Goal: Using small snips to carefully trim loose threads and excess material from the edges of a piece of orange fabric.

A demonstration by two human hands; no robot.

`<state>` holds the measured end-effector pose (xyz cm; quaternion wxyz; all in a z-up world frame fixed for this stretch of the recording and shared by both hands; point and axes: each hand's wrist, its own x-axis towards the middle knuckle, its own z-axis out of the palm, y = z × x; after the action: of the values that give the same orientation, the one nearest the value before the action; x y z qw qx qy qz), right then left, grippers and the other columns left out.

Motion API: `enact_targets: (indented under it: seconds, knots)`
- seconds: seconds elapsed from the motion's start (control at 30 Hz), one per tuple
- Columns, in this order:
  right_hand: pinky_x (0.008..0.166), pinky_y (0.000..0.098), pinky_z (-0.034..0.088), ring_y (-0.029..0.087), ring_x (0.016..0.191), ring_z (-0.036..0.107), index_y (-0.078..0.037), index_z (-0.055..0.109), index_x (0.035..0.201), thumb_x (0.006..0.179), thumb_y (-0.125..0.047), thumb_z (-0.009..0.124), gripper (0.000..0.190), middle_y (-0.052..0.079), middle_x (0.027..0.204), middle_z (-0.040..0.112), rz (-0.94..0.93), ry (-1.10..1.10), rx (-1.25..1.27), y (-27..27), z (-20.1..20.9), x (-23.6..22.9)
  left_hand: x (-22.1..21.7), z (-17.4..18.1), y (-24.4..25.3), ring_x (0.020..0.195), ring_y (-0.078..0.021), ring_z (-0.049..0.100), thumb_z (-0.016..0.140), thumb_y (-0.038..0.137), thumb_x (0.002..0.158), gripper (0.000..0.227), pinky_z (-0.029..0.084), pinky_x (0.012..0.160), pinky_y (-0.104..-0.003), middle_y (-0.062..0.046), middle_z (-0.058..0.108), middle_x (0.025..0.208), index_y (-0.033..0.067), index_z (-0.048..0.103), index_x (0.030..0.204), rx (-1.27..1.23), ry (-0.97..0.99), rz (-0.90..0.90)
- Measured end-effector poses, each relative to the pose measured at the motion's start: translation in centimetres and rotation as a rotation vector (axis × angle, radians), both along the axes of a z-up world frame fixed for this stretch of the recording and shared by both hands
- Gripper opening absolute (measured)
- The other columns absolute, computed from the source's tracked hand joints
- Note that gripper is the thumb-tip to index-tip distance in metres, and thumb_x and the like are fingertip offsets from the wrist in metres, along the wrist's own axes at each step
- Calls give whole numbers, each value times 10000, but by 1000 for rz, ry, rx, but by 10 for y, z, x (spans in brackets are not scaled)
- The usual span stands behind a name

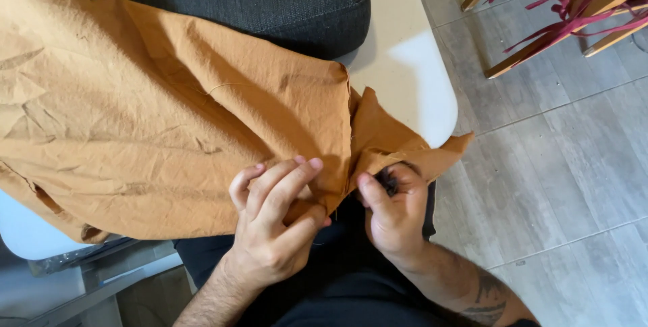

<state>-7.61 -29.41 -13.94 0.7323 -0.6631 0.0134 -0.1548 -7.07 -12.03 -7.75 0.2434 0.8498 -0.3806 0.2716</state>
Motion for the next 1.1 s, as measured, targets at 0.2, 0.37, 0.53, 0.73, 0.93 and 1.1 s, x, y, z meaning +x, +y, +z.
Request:
enact_targets:
  seconds: [0.2, 0.37, 0.53, 0.73, 0.93, 1.1]
  knots:
    - [483, 272, 366, 118, 505, 452, -102, 377, 728, 927, -43, 652, 344, 65, 581, 461, -150, -127, 456, -10, -11, 4, 4, 8, 5, 1083, -367, 655, 612, 55, 958, 167, 331, 992, -474, -213, 640, 1238, 85, 655, 800, -65, 16, 105]
    - [540, 279, 385, 94, 510, 440, -106, 460, 581, 891, -240, 679, 402, -31, 517, 474, -114, 12, -110, -14, 19, -7, 4, 35, -20, 722, -229, 499, 363, 627, 1015, 552, 271, 774, -410, -5, 634, 892, 159, 542, 785, 150, -18, 173]
    - [552, 242, 374, 69, 577, 406, -124, 438, 674, 885, -157, 690, 331, -42, 600, 431, -70, -26, 98, -14, 9, 0, 20, 34, -28, 702, -239, 500, 683, 163, 975, 306, 341, 757, -410, -11, 493, 739, 147, 510, 723, 216, 38, 50]
    - [453, 238, 303, 98, 505, 386, -45, 513, 680, 887, -11, 637, 244, 21, 598, 416, 157, 77, 392, -19, 16, 16, 43, 48, -18, 975, -304, 535, 593, 87, 967, 190, 315, 817, -468, -127, 587, 1217, 66, 572, 779, 190, 163, -339]
    - [410, 215, 245, 89, 467, 384, -40, 545, 688, 933, -50, 611, 254, 41, 564, 473, 332, 236, 446, -25, 20, 16, 66, 65, -18, 828, -314, 617, 478, 83, 999, 242, 395, 785, -436, -142, 663, 1083, -7, 586, 802, -11, 461, -727]
    - [448, 234, 295, 90, 479, 381, 14, 606, 752, 968, -104, 548, 252, 44, 534, 459, 317, 249, 386, -35, 3, 5, 68, 60, -14, 867, -302, 602, 486, 106, 1010, 279, 474, 786, -445, -121, 631, 955, -9, 586, 777, -102, 557, -752]
